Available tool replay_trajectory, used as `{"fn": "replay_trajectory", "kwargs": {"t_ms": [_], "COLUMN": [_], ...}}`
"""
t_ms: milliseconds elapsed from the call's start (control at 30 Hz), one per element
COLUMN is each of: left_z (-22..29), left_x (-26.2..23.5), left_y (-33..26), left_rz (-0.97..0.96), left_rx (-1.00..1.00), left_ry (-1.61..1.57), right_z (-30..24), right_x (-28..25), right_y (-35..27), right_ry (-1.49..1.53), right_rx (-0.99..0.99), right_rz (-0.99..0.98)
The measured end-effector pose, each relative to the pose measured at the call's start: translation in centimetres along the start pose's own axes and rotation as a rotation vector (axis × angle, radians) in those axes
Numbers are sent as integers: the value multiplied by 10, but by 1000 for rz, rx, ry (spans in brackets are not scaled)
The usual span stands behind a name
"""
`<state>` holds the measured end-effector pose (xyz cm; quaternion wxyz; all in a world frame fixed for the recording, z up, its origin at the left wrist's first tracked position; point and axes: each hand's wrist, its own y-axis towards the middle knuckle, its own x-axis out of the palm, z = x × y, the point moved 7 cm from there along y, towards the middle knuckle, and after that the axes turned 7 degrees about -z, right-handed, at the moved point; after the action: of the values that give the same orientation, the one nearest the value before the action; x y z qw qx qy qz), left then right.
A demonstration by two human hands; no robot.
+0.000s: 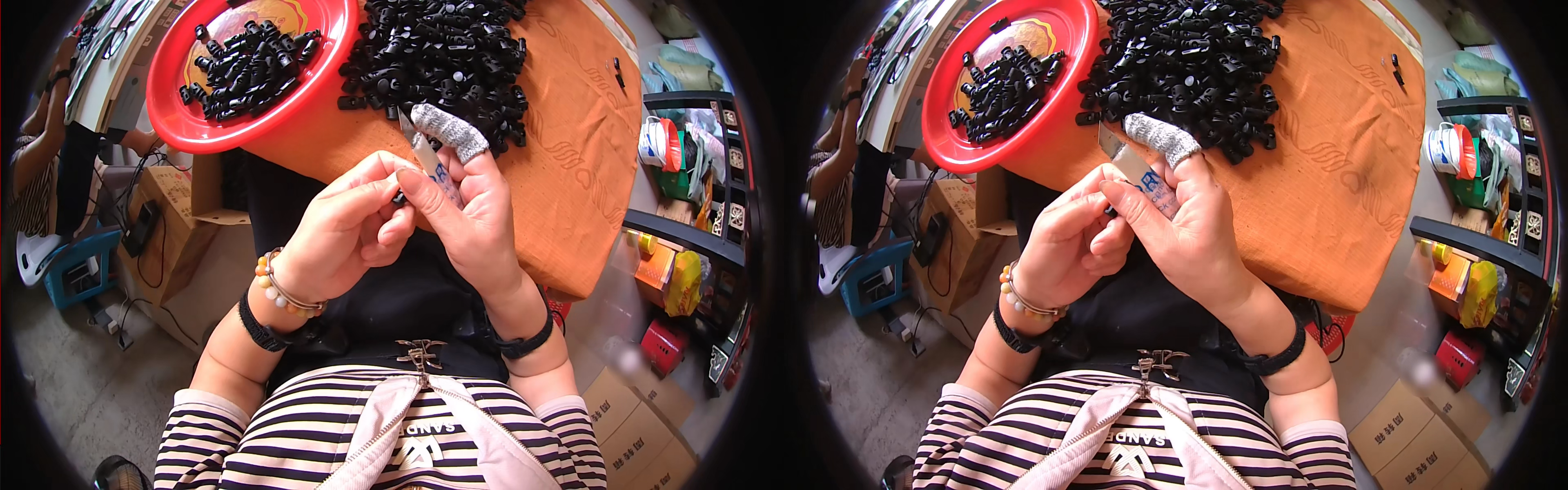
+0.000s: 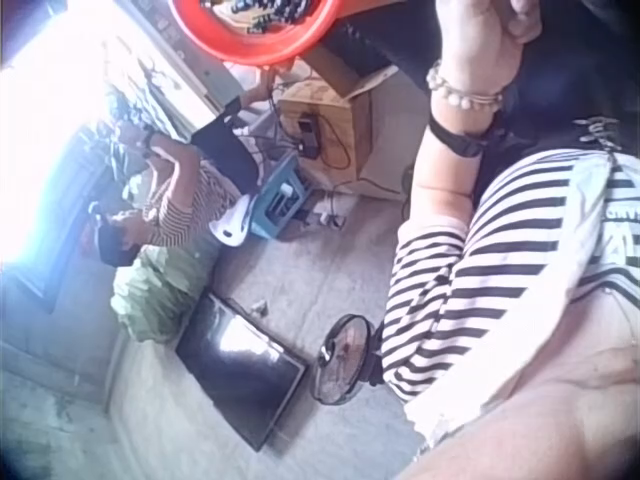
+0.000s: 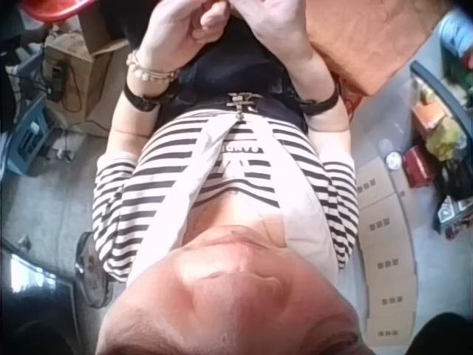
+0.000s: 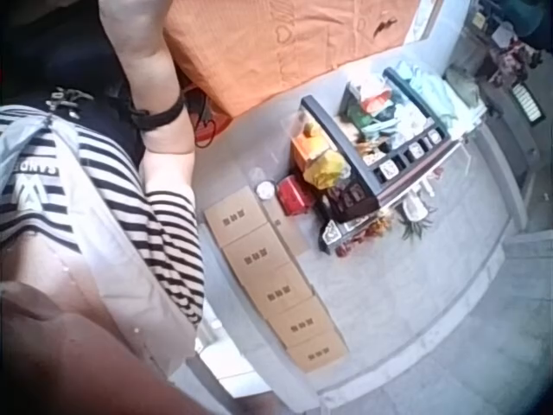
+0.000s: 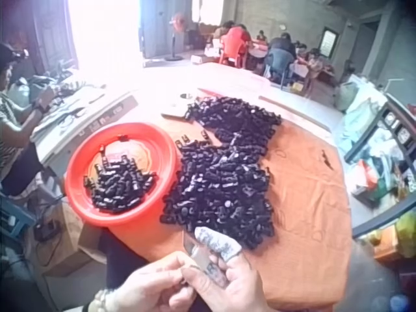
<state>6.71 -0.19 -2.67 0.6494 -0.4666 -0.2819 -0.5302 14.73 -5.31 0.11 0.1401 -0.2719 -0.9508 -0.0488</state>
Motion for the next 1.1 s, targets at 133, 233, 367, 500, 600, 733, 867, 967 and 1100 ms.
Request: {"fn": "replay_trajectory", "kwargs": {"t_ms": [133,233,367,500,600,733,867,967,1100], "left_z": [2,12,45,87,111,124,104,79,50], "left_x": [-3,-5,-11,-18,-30,-32,-29,-25,-20], "left_y": [-1,-2,-10,-22,-28,-34,-29,-18,-6], "left_rz": [-1,8,107,60,-212,-203,-85,-48,39], "left_rx": [4,80,297,476,507,603,586,465,280], "left_ry": [27,36,97,22,-27,28,94,189,298], "right_z": [-2,-6,-7,-3,2,6,-1,4,2], "right_x": [-14,-32,-53,-67,-63,-62,-56,-61,-66], "right_y": [1,-3,-10,-18,-20,-22,-18,-18,-19], "right_ry": [-59,-84,-263,-350,-448,-720,-912,-850,-779], "right_rx": [-24,59,21,72,76,37,-42,-6,3], "right_rz": [94,200,198,256,252,267,277,288,288]}}
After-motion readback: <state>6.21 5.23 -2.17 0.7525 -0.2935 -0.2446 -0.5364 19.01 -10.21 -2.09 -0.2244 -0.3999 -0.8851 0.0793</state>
